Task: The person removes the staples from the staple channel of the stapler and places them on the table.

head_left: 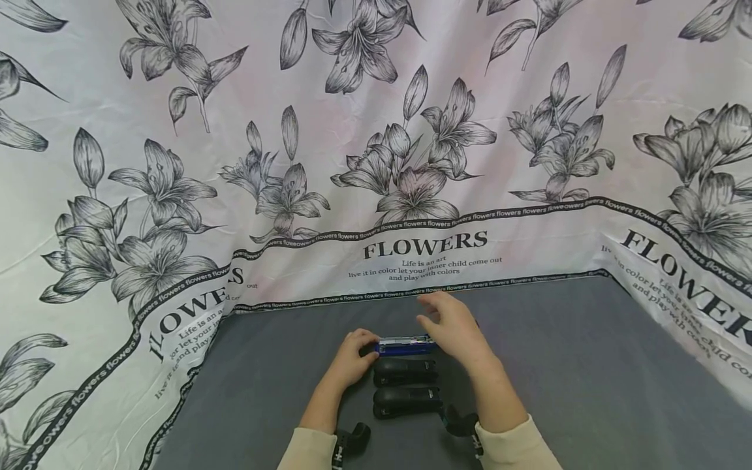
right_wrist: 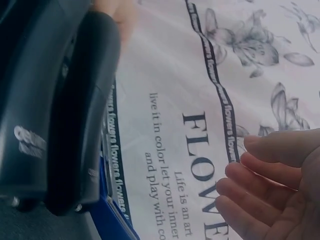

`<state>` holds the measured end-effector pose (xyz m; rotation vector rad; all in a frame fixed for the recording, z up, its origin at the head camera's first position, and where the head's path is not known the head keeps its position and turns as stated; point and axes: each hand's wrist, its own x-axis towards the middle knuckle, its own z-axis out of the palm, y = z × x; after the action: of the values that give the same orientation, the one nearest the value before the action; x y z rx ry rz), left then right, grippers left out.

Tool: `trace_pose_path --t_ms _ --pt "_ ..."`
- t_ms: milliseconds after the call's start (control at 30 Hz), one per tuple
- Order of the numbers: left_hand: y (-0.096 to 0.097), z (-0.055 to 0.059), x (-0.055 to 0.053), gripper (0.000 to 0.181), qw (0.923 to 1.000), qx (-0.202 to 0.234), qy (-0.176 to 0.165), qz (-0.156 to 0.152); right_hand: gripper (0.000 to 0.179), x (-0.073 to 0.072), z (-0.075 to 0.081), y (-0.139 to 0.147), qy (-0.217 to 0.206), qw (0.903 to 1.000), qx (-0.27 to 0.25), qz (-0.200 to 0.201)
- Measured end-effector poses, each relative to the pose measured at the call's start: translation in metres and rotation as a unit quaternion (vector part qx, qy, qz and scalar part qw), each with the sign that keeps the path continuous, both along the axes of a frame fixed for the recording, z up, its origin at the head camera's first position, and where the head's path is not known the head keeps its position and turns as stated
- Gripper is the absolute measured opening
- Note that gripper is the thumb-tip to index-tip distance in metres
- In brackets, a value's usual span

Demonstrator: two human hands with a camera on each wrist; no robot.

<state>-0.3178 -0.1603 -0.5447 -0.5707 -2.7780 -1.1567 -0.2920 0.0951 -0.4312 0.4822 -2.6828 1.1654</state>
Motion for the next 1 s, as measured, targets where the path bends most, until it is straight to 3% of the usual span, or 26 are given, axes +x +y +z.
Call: trace_pose_path --t_ms 333,700,1000 --pt "0.000 -0.002 -0.001 0.026 1.0000 0.001 0.003 0.006 0.032 -0.002 -0.012 -0.019 -0.039 0.9988 0.020 0.020" --pt "0.001 -0.001 0.000 0.026 1.0000 0.002 -0.002 0.007 0.030 -0.010 -0.035 -0.029 -0.082 0.9892 0.107 0.058" --pt "0.002 -0.001 0.000 0.025 0.9999 0.004 0.000 0.010 0.020 -0.012 -0.045 -0.029 -0.073 0.9874 0.135 0.037"
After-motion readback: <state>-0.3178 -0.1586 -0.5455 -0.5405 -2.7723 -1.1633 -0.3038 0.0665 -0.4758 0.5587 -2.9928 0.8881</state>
